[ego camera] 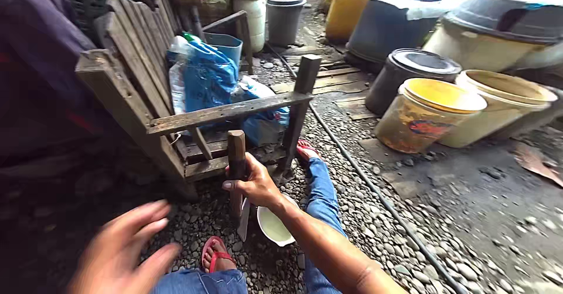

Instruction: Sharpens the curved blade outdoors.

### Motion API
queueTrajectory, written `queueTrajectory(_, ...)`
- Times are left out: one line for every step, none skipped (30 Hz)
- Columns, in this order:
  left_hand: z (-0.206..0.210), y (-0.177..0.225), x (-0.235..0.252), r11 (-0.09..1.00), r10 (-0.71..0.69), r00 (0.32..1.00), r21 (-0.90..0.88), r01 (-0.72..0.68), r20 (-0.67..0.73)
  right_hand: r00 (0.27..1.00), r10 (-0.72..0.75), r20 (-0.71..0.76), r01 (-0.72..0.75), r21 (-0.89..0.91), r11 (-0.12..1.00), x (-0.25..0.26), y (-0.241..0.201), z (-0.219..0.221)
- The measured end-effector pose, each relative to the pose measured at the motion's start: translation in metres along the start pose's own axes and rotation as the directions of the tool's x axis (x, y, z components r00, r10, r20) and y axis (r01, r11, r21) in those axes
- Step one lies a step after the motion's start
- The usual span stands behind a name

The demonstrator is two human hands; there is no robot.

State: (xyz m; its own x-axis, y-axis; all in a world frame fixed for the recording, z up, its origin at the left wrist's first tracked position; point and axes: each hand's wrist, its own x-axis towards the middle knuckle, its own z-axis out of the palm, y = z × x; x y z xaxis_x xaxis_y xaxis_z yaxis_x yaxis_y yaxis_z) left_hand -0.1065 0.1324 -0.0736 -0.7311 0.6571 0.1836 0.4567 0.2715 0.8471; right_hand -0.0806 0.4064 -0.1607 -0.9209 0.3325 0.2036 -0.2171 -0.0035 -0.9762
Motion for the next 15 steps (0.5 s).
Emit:
queueTrajectory(0.034,-0.014,0.028,0.999,-0.035,0.999,0.038,0.035,0.001,1.000,-0.015,0.021,0.015,-0.014,1.000,0.000,-0.008,0.007)
queueTrajectory(0.062,-0.026,0.048,0.996,-0.090,0.996,0.026,0.089,0.016,0.998,-0.037,0.042,0.039,-0.040,0.998,0.001,-0.017,0.015)
queueTrajectory(0.083,-0.032,0.061,0.992,-0.129,0.992,0.000,0.129,0.011,0.995,-0.076,0.069,0.081,-0.072,0.994,0.001,-0.024,0.023)
queueTrajectory(0.097,-0.035,0.070,0.992,-0.127,0.992,-0.005,0.127,-0.025,0.986,-0.125,0.110,0.136,-0.096,0.986,0.002,-0.029,0.028)
queueTrajectory(0.107,-0.035,0.074,0.994,-0.112,0.991,0.000,0.112,-0.074,0.971,-0.173,0.163,0.192,-0.107,0.976,0.002,-0.031,0.029)
queueTrajectory(0.112,-0.035,0.077,0.992,-0.128,0.985,-0.027,0.126,-0.117,0.956,-0.201,0.214,0.226,-0.099,0.969,0.005,-0.031,0.024)
queueTrajectory(0.115,-0.039,0.081,0.981,-0.180,0.972,-0.096,0.167,-0.147,0.950,-0.198,0.242,0.224,-0.085,0.971,0.011,-0.027,0.015)
queueTrajectory(0.116,-0.045,0.084,0.959,-0.240,0.954,-0.199,0.204,-0.177,0.961,-0.169,0.220,0.198,-0.117,0.973,0.019,-0.019,0.002)
queueTrajectory(0.116,-0.052,0.086,0.930,-0.277,0.939,-0.302,0.209,-0.204,0.983,-0.107,0.151,0.139,-0.226,0.964,0.032,-0.004,-0.012)
queueTrajectory(0.114,-0.058,0.086,0.906,-0.292,0.926,-0.379,0.188,-0.238,0.999,0.006,0.054,0.015,-0.379,0.925,0.045,0.016,-0.025)
queueTrajectory(0.111,-0.062,0.086,0.887,-0.297,0.915,-0.435,0.158,-0.272,0.987,0.161,-0.020,-0.147,-0.530,0.835,0.060,0.039,-0.038)
queueTrajectory(0.107,-0.066,0.088,0.873,-0.291,0.905,-0.474,0.118,-0.309,0.942,0.328,-0.065,-0.288,-0.655,0.698,0.074,0.063,-0.047)
queueTrajectory(0.102,-0.069,0.090,0.861,-0.279,0.896,-0.504,0.073,-0.347,0.886,0.452,-0.100,-0.365,-0.752,0.549,0.084,0.086,-0.051)
queueTrajectory(0.097,-0.070,0.093,0.847,-0.268,0.880,-0.531,0.022,-0.391,0.844,0.522,-0.127,-0.387,-0.818,0.426,0.089,0.106,-0.052)
queueTrajectory(0.091,-0.072,0.096,0.828,-0.257,0.862,-0.559,-0.036,-0.437,0.824,0.548,-0.143,-0.380,-0.857,0.348,0.092,0.121,-0.051)
